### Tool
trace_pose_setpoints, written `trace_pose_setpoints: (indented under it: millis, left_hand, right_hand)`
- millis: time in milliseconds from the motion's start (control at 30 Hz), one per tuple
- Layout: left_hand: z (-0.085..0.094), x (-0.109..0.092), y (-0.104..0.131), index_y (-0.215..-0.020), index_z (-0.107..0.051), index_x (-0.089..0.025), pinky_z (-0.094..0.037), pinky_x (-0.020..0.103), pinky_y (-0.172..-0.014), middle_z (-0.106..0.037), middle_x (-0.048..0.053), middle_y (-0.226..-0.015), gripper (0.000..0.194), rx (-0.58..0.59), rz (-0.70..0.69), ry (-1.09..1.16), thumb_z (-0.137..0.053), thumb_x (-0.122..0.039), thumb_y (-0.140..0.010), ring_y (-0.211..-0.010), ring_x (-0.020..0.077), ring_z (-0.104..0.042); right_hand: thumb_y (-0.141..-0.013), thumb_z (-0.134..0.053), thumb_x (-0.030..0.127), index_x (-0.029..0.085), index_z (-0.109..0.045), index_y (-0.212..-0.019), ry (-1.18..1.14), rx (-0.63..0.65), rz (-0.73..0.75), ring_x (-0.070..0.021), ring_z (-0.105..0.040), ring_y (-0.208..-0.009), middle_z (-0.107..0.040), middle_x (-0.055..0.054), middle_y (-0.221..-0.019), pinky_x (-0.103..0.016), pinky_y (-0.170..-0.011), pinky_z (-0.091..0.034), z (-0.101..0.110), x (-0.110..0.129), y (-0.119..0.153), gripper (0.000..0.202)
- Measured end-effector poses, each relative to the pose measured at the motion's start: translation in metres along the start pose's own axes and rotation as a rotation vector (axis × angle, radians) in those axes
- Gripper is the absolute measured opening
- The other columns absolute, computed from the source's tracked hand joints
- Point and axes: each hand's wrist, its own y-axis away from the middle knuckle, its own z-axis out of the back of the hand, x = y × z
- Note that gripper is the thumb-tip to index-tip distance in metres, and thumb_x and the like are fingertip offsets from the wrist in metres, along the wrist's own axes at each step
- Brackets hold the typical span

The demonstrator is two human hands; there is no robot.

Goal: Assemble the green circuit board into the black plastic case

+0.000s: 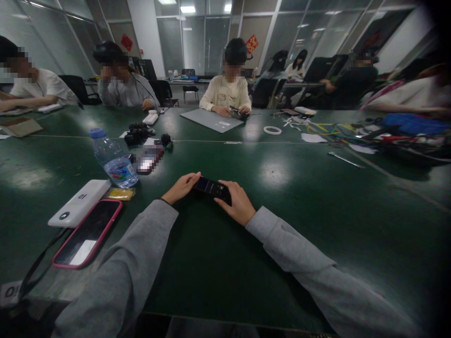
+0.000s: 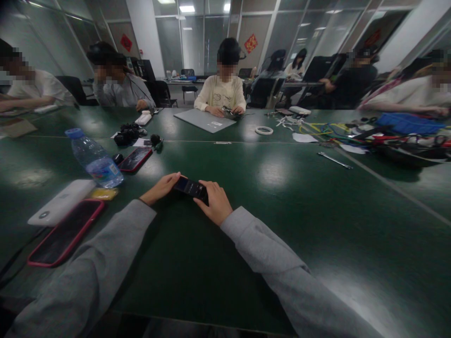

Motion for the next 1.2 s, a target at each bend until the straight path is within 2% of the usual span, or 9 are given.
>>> trace_pose_setpoints:
  millis: [167, 467, 533, 633, 700, 867, 967, 1100, 1200]
  left_hand:
    - [-0.002, 0.005, -0.002, -0.106, -0.062, -0.016, -0.043, 0.029, -0.075, -0.062, 0.004, -0.087, 0.059, -0.053, 0.028, -0.013, -0.034, -0.063, -0.086, -0.081, 0.0162, -0.055]
    - [-0.003, 0.010, -0.005, -0.110, -0.060, -0.016, -0.043, 0.031, -0.083, -0.063, 0.006, -0.098, 0.055, -0.054, 0.015, 0.033, -0.035, -0.060, -0.088, -0.090, 0.0174, -0.057]
    - [-0.004, 0.011, -0.005, -0.112, -0.057, -0.015, -0.044, 0.032, -0.083, -0.063, 0.008, -0.104, 0.054, -0.054, -0.007, 0.059, -0.037, -0.059, -0.087, -0.094, 0.0180, -0.057]
    - [-0.003, 0.011, -0.005, -0.118, -0.052, -0.014, -0.045, 0.033, -0.084, -0.061, 0.011, -0.113, 0.055, -0.034, -0.048, 0.080, -0.046, -0.057, -0.085, -0.098, 0.0187, -0.057]
    - [-0.002, 0.011, -0.003, -0.122, -0.050, -0.016, -0.045, 0.034, -0.083, -0.059, 0.012, -0.119, 0.057, 0.001, -0.056, 0.038, -0.056, -0.054, -0.080, -0.095, 0.0183, -0.057]
    - [-0.001, 0.005, 0.001, -0.124, -0.051, -0.020, -0.047, 0.034, -0.077, -0.058, 0.011, -0.121, 0.064, 0.040, -0.077, -0.115, -0.072, -0.045, -0.068, -0.085, 0.0166, -0.057]
    - [-0.001, 0.004, 0.002, -0.118, -0.055, -0.021, -0.047, 0.032, -0.073, -0.062, 0.007, -0.114, 0.050, -0.034, -0.079, -0.178, -0.067, -0.042, -0.074, -0.078, 0.0147, -0.057]
    - [0.000, 0.010, -0.001, -0.108, -0.059, -0.020, -0.046, 0.031, -0.071, -0.063, 0.006, -0.109, 0.032, -0.278, -0.042, -0.226, -0.060, -0.037, -0.080, -0.070, 0.0125, -0.057]
    - [0.001, 0.015, -0.003, -0.107, -0.058, -0.019, -0.047, 0.031, -0.071, -0.064, 0.005, -0.101, 0.033, -0.314, -0.037, -0.164, -0.060, -0.037, -0.080, -0.071, 0.0132, -0.057]
  right_hand:
    - [-0.084, -0.057, 0.040, 0.019, -0.045, -0.124, -0.080, -0.032, -0.137, -0.0277, -0.054, -0.103, -0.056, -0.013, -0.113, -0.048, -0.090, -0.045, -0.002, -0.006, 0.000, 0.046]
    - [-0.081, -0.061, 0.034, 0.019, -0.043, -0.123, -0.068, -0.013, -0.096, -0.0294, -0.052, -0.104, -0.054, -0.013, -0.114, -0.051, -0.091, -0.044, -0.004, -0.008, 0.001, 0.048]
    - [-0.083, -0.059, 0.036, 0.020, -0.040, -0.124, -0.115, -0.099, -0.100, -0.0291, -0.051, -0.107, -0.053, -0.013, -0.115, -0.050, -0.094, -0.043, 0.001, -0.004, 0.000, 0.048]
    - [-0.085, -0.055, 0.040, 0.021, -0.032, -0.132, -0.095, -0.394, -0.127, -0.0299, -0.044, -0.119, -0.044, -0.014, -0.127, -0.050, -0.102, -0.036, 0.012, 0.000, 0.000, 0.055]
    - [-0.085, -0.054, 0.043, 0.021, -0.030, -0.134, -0.029, -0.531, -0.150, -0.0306, -0.040, -0.122, -0.041, -0.015, -0.131, -0.051, -0.104, -0.034, 0.018, -0.002, -0.002, 0.058]
    - [-0.084, -0.054, 0.048, 0.019, -0.039, -0.127, -0.029, -0.564, -0.251, -0.0281, -0.049, -0.112, -0.048, -0.014, -0.121, -0.049, -0.098, -0.040, 0.014, -0.027, -0.006, 0.053]
    - [-0.080, -0.058, 0.050, 0.018, -0.042, -0.122, -0.118, -0.547, -0.368, -0.0272, -0.052, -0.106, -0.052, -0.014, -0.115, -0.047, -0.094, -0.042, 0.007, -0.043, -0.006, 0.055]
    - [-0.076, -0.062, 0.051, 0.016, -0.044, -0.118, -0.204, -0.536, -0.439, -0.0268, -0.053, -0.105, -0.054, -0.015, -0.113, -0.046, -0.091, -0.044, 0.002, -0.054, -0.006, 0.058]
    - [-0.075, -0.062, 0.052, 0.016, -0.043, -0.118, -0.218, -0.521, -0.450, -0.0268, -0.053, -0.104, -0.054, -0.015, -0.113, -0.046, -0.091, -0.044, 0.001, -0.056, -0.006, 0.059]
